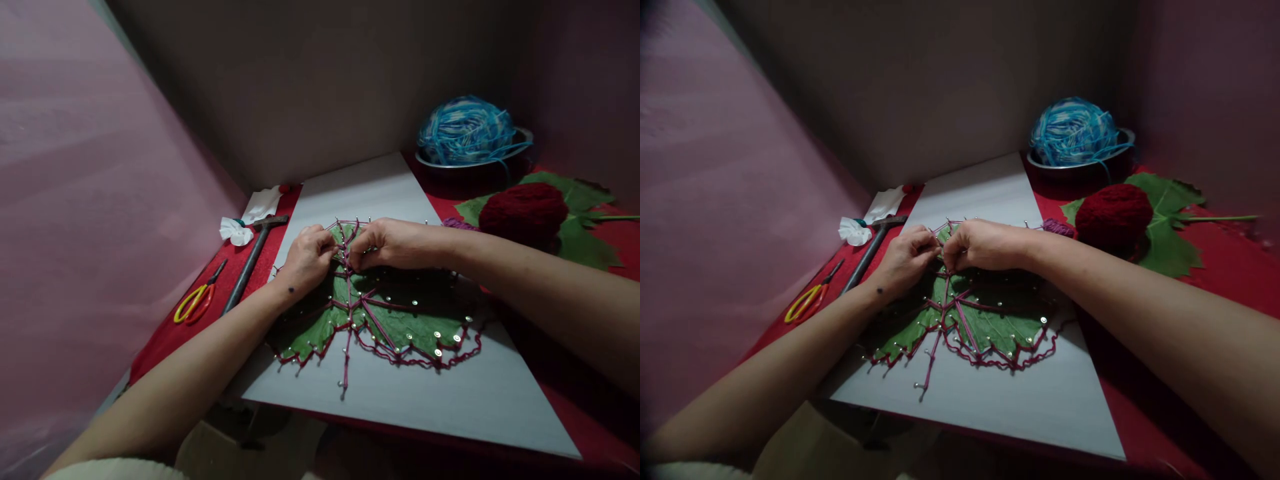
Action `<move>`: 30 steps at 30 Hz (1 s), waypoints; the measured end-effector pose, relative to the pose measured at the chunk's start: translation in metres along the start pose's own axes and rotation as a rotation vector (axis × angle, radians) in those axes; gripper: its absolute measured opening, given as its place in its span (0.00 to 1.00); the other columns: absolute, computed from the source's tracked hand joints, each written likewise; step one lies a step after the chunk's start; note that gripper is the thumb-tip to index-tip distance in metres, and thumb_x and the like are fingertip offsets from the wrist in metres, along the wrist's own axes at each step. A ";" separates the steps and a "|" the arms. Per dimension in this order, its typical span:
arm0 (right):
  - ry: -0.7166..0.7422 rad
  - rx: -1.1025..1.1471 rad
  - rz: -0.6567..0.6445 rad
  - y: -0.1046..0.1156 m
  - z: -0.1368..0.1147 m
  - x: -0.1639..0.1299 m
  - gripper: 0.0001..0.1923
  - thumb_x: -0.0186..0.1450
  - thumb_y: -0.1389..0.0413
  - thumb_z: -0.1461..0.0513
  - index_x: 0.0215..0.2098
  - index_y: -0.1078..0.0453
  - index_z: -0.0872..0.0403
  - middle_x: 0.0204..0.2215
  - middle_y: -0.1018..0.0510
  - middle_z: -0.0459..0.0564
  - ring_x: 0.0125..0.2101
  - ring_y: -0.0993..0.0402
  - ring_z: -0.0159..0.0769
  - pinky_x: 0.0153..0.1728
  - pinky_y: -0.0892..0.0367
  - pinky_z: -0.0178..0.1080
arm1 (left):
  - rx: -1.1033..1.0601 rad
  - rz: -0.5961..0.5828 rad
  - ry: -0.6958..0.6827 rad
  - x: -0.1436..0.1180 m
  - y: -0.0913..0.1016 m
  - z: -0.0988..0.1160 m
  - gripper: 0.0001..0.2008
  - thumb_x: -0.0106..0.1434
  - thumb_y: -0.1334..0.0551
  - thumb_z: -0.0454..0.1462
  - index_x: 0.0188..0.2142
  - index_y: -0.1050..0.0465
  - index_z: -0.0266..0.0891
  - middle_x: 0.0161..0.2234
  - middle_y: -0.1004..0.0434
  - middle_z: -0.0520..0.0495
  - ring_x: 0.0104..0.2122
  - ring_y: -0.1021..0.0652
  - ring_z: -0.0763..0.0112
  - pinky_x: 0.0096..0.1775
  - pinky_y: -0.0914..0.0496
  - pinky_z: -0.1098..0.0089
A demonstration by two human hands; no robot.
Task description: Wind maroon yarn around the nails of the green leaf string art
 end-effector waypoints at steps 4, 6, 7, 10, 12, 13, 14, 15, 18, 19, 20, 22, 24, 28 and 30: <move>0.009 0.025 0.057 0.005 -0.005 0.000 0.08 0.59 0.46 0.67 0.28 0.26 0.52 0.27 0.22 0.44 0.32 0.29 0.32 0.38 0.36 0.35 | 0.012 -0.001 0.007 -0.002 0.000 -0.002 0.09 0.57 0.42 0.28 0.22 0.35 0.37 0.26 0.35 0.52 0.29 0.33 0.73 0.32 0.38 0.72; -0.014 0.074 0.077 0.010 -0.006 -0.002 0.08 0.59 0.46 0.67 0.29 0.26 0.52 0.29 0.21 0.44 0.33 0.28 0.31 0.37 0.36 0.35 | 0.030 0.002 0.000 0.000 -0.001 0.000 0.09 0.58 0.41 0.29 0.22 0.35 0.37 0.26 0.36 0.52 0.29 0.33 0.72 0.32 0.38 0.71; -0.041 0.085 0.078 0.012 -0.005 -0.003 0.07 0.59 0.46 0.67 0.29 0.26 0.52 0.29 0.21 0.43 0.32 0.28 0.31 0.36 0.36 0.35 | 0.041 0.005 -0.005 0.000 -0.001 0.001 0.10 0.58 0.41 0.29 0.22 0.35 0.37 0.26 0.36 0.51 0.29 0.33 0.72 0.32 0.38 0.71; -0.116 0.082 0.053 0.019 -0.001 -0.007 0.07 0.58 0.47 0.68 0.27 0.27 0.53 0.24 0.23 0.42 0.27 0.30 0.30 0.30 0.37 0.35 | 0.080 0.013 -0.031 0.004 -0.004 0.005 0.10 0.58 0.41 0.28 0.22 0.35 0.37 0.27 0.35 0.50 0.31 0.33 0.70 0.35 0.38 0.69; -0.126 0.074 0.050 0.024 -0.001 -0.009 0.08 0.57 0.47 0.69 0.27 0.28 0.54 0.22 0.25 0.41 0.25 0.32 0.29 0.28 0.38 0.34 | 0.158 0.011 -0.096 0.006 -0.005 0.011 0.10 0.60 0.43 0.28 0.23 0.33 0.37 0.28 0.34 0.48 0.33 0.34 0.67 0.36 0.38 0.67; -0.120 0.065 0.051 0.027 -0.002 -0.010 0.08 0.57 0.47 0.69 0.27 0.28 0.54 0.21 0.25 0.41 0.25 0.32 0.28 0.28 0.38 0.34 | 0.206 0.006 -0.139 0.007 -0.006 0.014 0.10 0.61 0.43 0.29 0.24 0.32 0.37 0.28 0.33 0.47 0.33 0.34 0.67 0.37 0.38 0.66; -0.113 0.042 0.047 0.030 -0.002 -0.011 0.08 0.57 0.47 0.69 0.27 0.28 0.54 0.21 0.25 0.41 0.24 0.32 0.28 0.28 0.38 0.33 | 0.248 -0.004 -0.185 0.007 -0.008 0.017 0.10 0.61 0.44 0.29 0.25 0.31 0.37 0.29 0.33 0.47 0.33 0.34 0.66 0.37 0.38 0.66; -0.110 0.003 0.034 0.033 -0.003 -0.013 0.08 0.57 0.47 0.69 0.27 0.28 0.53 0.21 0.25 0.40 0.24 0.32 0.28 0.27 0.38 0.33 | 0.276 -0.018 -0.228 0.008 -0.009 0.020 0.09 0.61 0.44 0.29 0.25 0.30 0.37 0.29 0.32 0.47 0.33 0.34 0.66 0.37 0.38 0.66; -0.128 -0.172 0.023 0.043 -0.002 -0.017 0.08 0.56 0.46 0.68 0.27 0.26 0.52 0.18 0.28 0.39 0.21 0.36 0.26 0.24 0.42 0.33 | 0.295 -0.054 -0.300 0.009 -0.010 0.025 0.10 0.62 0.43 0.31 0.25 0.29 0.38 0.29 0.31 0.47 0.33 0.35 0.65 0.36 0.39 0.67; -0.138 -0.225 0.040 0.047 -0.002 -0.019 0.08 0.56 0.46 0.68 0.27 0.25 0.52 0.17 0.30 0.39 0.20 0.37 0.26 0.23 0.43 0.34 | 0.286 -0.061 -0.304 0.009 -0.010 0.025 0.10 0.62 0.43 0.31 0.24 0.29 0.38 0.28 0.31 0.47 0.33 0.35 0.66 0.36 0.39 0.67; -0.150 -0.259 0.065 0.051 -0.002 -0.020 0.08 0.56 0.45 0.67 0.27 0.25 0.51 0.17 0.31 0.39 0.19 0.38 0.25 0.23 0.44 0.34 | 0.266 -0.060 -0.292 0.009 -0.009 0.025 0.10 0.62 0.43 0.31 0.24 0.30 0.38 0.28 0.31 0.47 0.33 0.34 0.66 0.36 0.39 0.67; -0.162 -0.276 0.117 0.056 -0.005 -0.021 0.07 0.57 0.45 0.66 0.28 0.24 0.52 0.17 0.31 0.39 0.19 0.39 0.25 0.24 0.44 0.34 | 0.205 -0.049 -0.223 0.009 -0.005 0.020 0.10 0.60 0.42 0.30 0.23 0.31 0.38 0.28 0.32 0.48 0.33 0.34 0.68 0.35 0.39 0.68; -0.150 -0.273 0.149 0.056 -0.011 -0.021 0.08 0.57 0.45 0.67 0.29 0.24 0.52 0.17 0.32 0.39 0.20 0.39 0.25 0.25 0.44 0.34 | 0.169 -0.025 -0.148 0.009 -0.002 0.014 0.09 0.59 0.41 0.29 0.23 0.32 0.37 0.27 0.34 0.49 0.31 0.33 0.69 0.34 0.39 0.69; -0.100 -0.378 0.225 0.058 -0.029 -0.022 0.09 0.56 0.47 0.66 0.29 0.24 0.54 0.18 0.31 0.40 0.22 0.37 0.26 0.25 0.45 0.33 | 0.276 0.042 -0.161 0.005 0.000 0.014 0.09 0.61 0.43 0.29 0.25 0.33 0.36 0.29 0.34 0.47 0.32 0.33 0.68 0.34 0.38 0.68; -0.093 -0.498 0.296 0.064 -0.037 -0.025 0.08 0.55 0.47 0.65 0.27 0.24 0.54 0.18 0.30 0.42 0.23 0.35 0.27 0.25 0.45 0.33 | 0.347 0.061 -0.213 0.004 -0.003 0.017 0.09 0.62 0.45 0.30 0.26 0.32 0.36 0.30 0.33 0.45 0.32 0.34 0.67 0.35 0.38 0.68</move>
Point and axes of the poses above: each hand's wrist, its own x-axis towards the middle knuckle, its own y-axis out of the back of the hand, z = x × y, the point moved 6 cm from there along x, towards the middle knuckle
